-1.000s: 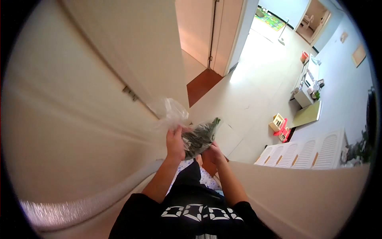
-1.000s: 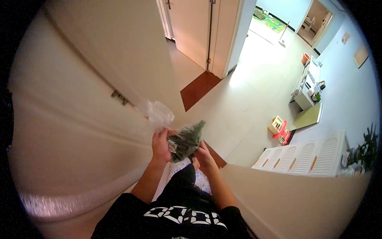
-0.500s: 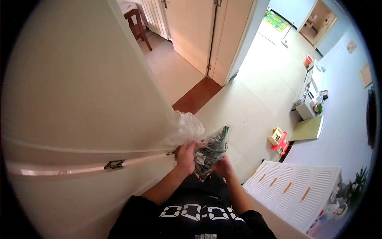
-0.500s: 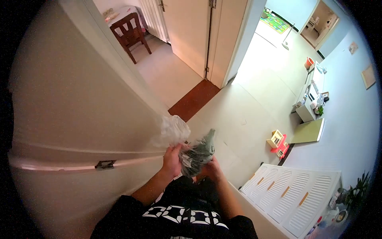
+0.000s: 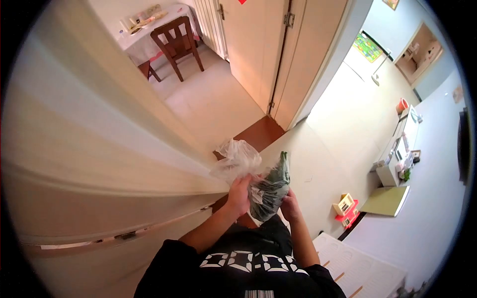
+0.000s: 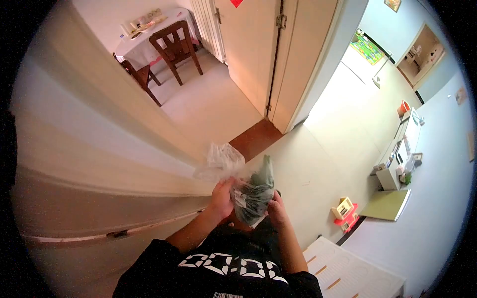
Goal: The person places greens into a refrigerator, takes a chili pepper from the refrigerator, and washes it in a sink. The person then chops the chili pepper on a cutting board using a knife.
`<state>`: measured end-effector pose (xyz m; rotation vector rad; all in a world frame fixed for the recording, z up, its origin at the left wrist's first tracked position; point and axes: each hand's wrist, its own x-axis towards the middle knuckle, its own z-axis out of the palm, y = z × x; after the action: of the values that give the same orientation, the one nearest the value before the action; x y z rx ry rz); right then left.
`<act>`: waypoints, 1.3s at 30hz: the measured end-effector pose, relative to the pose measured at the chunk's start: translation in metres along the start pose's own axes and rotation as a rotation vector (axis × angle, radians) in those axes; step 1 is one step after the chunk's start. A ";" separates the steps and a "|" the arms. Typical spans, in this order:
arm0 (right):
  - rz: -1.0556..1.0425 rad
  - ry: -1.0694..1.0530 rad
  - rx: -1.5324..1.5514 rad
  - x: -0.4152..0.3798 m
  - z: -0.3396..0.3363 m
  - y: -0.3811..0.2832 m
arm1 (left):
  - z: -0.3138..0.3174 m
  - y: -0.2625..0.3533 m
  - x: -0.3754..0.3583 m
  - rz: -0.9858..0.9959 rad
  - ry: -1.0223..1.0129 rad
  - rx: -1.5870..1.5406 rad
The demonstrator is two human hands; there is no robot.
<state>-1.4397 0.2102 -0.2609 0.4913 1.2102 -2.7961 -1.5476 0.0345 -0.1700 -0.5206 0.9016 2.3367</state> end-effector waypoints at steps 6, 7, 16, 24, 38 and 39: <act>-0.032 -0.053 0.023 0.087 -0.042 -0.110 | 0.095 -0.012 0.097 0.058 0.015 0.022; -0.028 -0.044 0.011 0.104 -0.048 -0.129 | 0.109 -0.013 0.113 0.082 0.026 0.028; 0.104 -0.187 -0.036 0.253 -0.032 -0.213 | 0.123 0.011 0.229 0.242 0.097 0.313; 0.230 -0.360 -0.216 0.430 0.029 -0.224 | 0.133 0.125 0.332 0.236 0.313 0.199; 0.398 -0.416 -0.211 0.733 0.182 -0.248 | 0.045 0.318 0.578 1.014 0.308 1.307; 0.453 -0.438 -0.174 0.760 0.193 -0.243 | 0.076 0.352 0.566 1.143 0.221 1.083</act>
<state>-2.2537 0.2957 -0.2018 0.1069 1.0678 -2.2339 -2.2119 0.0852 -0.2516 0.3217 2.8280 2.0642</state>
